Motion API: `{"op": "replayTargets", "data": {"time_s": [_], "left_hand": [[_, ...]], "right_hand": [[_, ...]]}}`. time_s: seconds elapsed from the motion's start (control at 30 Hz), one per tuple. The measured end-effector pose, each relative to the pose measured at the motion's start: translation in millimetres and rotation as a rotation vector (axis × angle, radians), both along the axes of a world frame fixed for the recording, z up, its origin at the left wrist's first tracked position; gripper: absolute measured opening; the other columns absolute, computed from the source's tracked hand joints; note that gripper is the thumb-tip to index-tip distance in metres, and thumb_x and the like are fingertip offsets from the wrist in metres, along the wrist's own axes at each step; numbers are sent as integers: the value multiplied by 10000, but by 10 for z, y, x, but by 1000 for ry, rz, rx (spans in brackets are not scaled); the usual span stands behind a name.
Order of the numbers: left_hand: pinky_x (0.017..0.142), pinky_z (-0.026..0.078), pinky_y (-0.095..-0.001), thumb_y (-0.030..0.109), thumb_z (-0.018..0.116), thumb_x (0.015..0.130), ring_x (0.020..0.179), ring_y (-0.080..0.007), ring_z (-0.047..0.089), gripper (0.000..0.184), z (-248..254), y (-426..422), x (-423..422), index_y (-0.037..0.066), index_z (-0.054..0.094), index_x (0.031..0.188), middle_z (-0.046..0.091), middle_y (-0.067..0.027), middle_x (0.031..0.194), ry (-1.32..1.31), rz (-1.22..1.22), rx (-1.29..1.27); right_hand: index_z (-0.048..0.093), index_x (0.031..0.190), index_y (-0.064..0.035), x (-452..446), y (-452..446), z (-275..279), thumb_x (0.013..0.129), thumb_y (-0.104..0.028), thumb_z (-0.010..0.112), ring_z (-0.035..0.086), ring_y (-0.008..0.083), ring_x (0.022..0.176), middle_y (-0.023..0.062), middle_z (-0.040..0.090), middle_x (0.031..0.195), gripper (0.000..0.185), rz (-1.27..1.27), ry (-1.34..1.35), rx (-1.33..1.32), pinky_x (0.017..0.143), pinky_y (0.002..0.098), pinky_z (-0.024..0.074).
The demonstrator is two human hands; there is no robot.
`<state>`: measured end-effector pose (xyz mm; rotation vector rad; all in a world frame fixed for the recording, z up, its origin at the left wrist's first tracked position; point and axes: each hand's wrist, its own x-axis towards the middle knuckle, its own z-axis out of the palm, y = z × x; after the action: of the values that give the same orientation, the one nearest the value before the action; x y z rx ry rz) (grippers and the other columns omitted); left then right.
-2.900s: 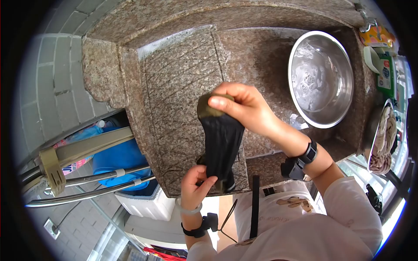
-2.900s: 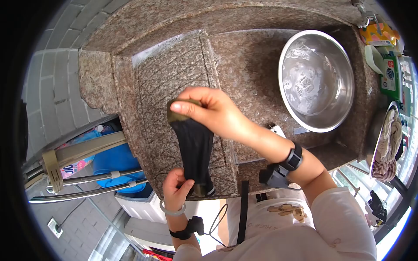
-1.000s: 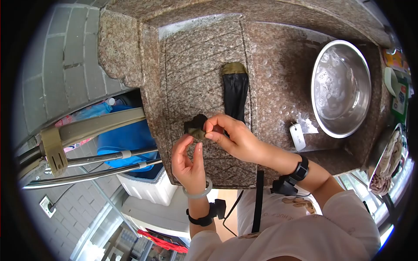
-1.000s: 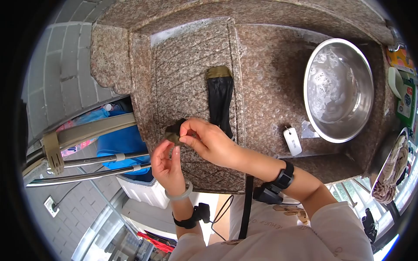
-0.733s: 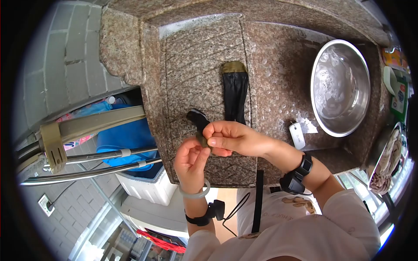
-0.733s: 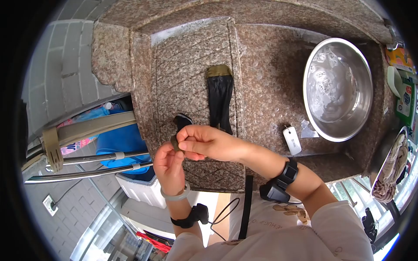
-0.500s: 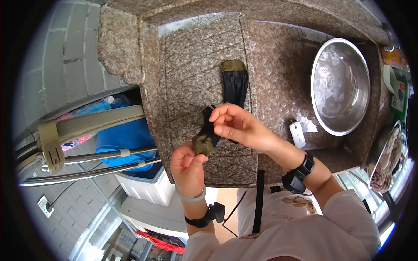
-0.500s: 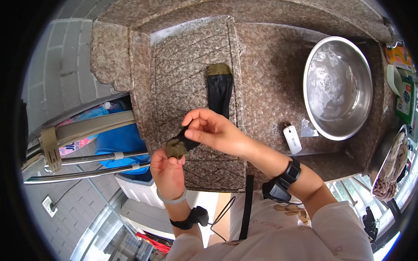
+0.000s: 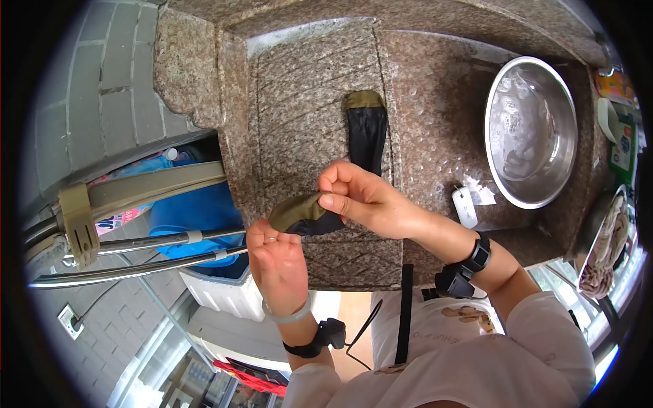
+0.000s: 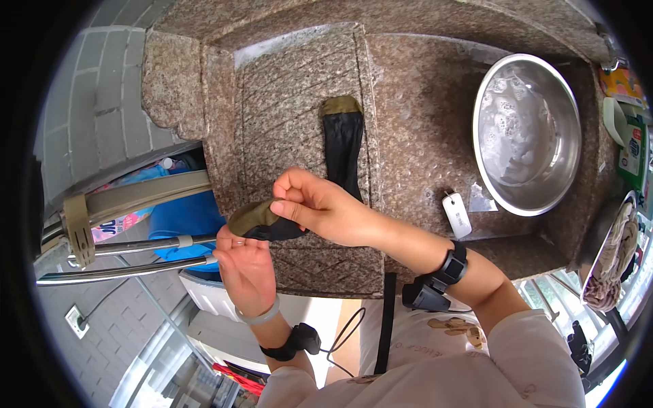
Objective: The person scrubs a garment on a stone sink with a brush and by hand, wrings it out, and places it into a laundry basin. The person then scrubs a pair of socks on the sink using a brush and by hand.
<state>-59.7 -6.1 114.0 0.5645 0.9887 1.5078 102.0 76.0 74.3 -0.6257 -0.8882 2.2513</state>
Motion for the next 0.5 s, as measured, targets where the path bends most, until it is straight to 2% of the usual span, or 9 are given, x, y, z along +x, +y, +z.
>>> {"op": "replayTargets", "data": {"time_s": [0.03,0.1,0.2,0.27,0.37,0.43,0.5], "left_hand": [[981,347,-356,258,517,936,1094,-199,482,411,-12,4,11,-20,464,1234,515,-109,1174,-2,0,1],[1001,337,-356,208,471,951,1133,-243,485,387,-35,13,47,-57,433,1231,507,-158,1222,4,67,-182],[1010,334,-360,158,471,948,1137,-241,488,408,-135,14,109,-66,408,1283,500,-143,1248,21,29,-265],[1013,332,-372,116,473,940,1134,-229,492,365,-166,-36,130,-66,437,1255,519,-144,1226,3,31,-248],[1013,330,-367,102,502,923,1129,-221,497,341,-152,-62,141,-65,466,1218,538,-145,1201,-39,38,-177],[1011,322,-361,133,548,912,1124,-214,500,337,-156,-77,127,-58,482,1181,546,-152,1193,233,-56,-120],[993,334,-340,149,570,904,1104,-198,503,328,-75,-57,146,-50,488,1152,552,-144,1167,175,-50,-110]], "right_hand": [[451,1044,-89,6,8,11,965,-178,493,412,6,691,-57,478,837,127,31,-38,-10,586,172,366],[453,1046,-91,29,34,81,967,-187,490,405,1,691,-62,478,847,129,27,-33,-72,579,166,359],[455,1052,-93,45,29,119,971,-195,483,392,-2,694,-67,474,854,134,44,-33,-136,575,160,343],[455,1056,-92,40,-11,81,972,-195,480,386,-1,697,-67,471,851,135,62,-46,-136,577,159,335],[457,1056,-70,-12,-111,-63,971,-115,471,437,11,798,-54,498,886,98,-125,21,-7,757,181,371],[455,1052,-71,27,-113,-107,973,-119,468,436,10,794,-54,493,878,93,-120,31,2,744,180,373],[453,1047,-72,33,-101,-113,975,-122,464,434,9,790,-54,487,870,88,-115,43,11,731,179,375]]}}
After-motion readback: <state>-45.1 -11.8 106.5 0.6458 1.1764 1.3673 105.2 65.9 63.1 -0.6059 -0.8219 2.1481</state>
